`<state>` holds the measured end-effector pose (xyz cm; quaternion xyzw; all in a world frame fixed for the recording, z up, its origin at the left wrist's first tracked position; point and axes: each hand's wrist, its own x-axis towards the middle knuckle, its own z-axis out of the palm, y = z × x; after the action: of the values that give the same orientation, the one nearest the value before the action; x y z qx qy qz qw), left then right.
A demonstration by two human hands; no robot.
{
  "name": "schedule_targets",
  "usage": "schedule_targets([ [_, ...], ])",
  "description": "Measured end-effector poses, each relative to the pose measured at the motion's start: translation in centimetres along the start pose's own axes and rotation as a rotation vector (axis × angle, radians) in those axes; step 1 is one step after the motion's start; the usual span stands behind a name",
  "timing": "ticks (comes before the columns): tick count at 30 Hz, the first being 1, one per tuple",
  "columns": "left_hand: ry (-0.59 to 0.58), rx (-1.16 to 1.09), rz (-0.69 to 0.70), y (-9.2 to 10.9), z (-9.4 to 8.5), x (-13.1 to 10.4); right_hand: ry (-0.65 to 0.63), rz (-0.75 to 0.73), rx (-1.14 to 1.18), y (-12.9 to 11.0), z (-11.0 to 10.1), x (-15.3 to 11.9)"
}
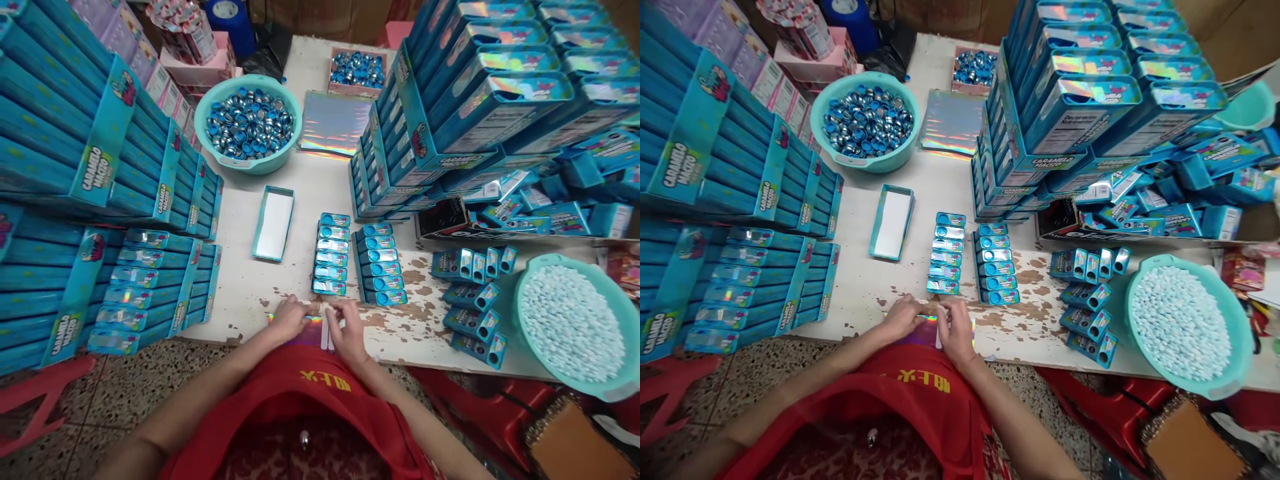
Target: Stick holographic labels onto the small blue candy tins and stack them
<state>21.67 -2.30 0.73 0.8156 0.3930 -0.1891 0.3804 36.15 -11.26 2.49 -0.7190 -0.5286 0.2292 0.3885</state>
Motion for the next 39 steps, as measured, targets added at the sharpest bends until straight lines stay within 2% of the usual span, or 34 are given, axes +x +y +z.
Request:
schedule_targets([
  [2,-0.029,-0.010,0.000,0.3,1.0,-0.3,-0.183,-0.023,-0.071,1.6,1.1,-2.1],
  [5,-0.039,-0.056,-0.031,0.4,1.1,-0.1,-0.333,-0.067,-0.226,3.6,2.4,-3.1],
  [8,-0.053,-0.060,-0.093,0.3,0.8,0.2,-0.408,-0.142,-0.314,4.2,2.6,-3.1],
  [14,-0.056,-0.077,-0.152,0.1,1.1,0.6,-0.490,-0.241,-0.389,4.0,1.6,-3.4],
  [22,-0.045,-0.065,-0.159,0.2,1.4,0.9,-0.461,-0.210,-0.338,3.6,1.5,-2.8],
  [25,-0.038,-0.058,-0.144,0.2,1.3,0.5,-0.460,-0.088,-0.196,2.1,0.3,-2.2],
  [27,0.033,-0.119,-0.115,0.3,0.9,-0.2,-0.418,0.023,-0.066,0.7,-1.1,-1.4],
  [30,0.201,-0.511,0.023,0.8,-0.4,-1.7,-0.355,0.126,0.059,-1.6,-3.2,0.4],
  [31,0.220,-0.669,0.082,1.2,-0.9,-2.0,-0.342,0.138,0.090,-2.3,-3.8,1.1],
  [33,0.174,-0.884,0.154,1.9,-1.9,-2.3,-0.318,0.159,0.148,-3.3,-4.5,2.5],
  [36,0.115,-0.990,0.104,2.7,-3.7,-1.5,-0.243,0.230,0.219,-3.7,-4.2,4.5],
  [39,0.145,-0.985,0.090,2.5,-6.1,0.4,-0.095,0.314,0.249,-3.1,-2.7,6.8],
])
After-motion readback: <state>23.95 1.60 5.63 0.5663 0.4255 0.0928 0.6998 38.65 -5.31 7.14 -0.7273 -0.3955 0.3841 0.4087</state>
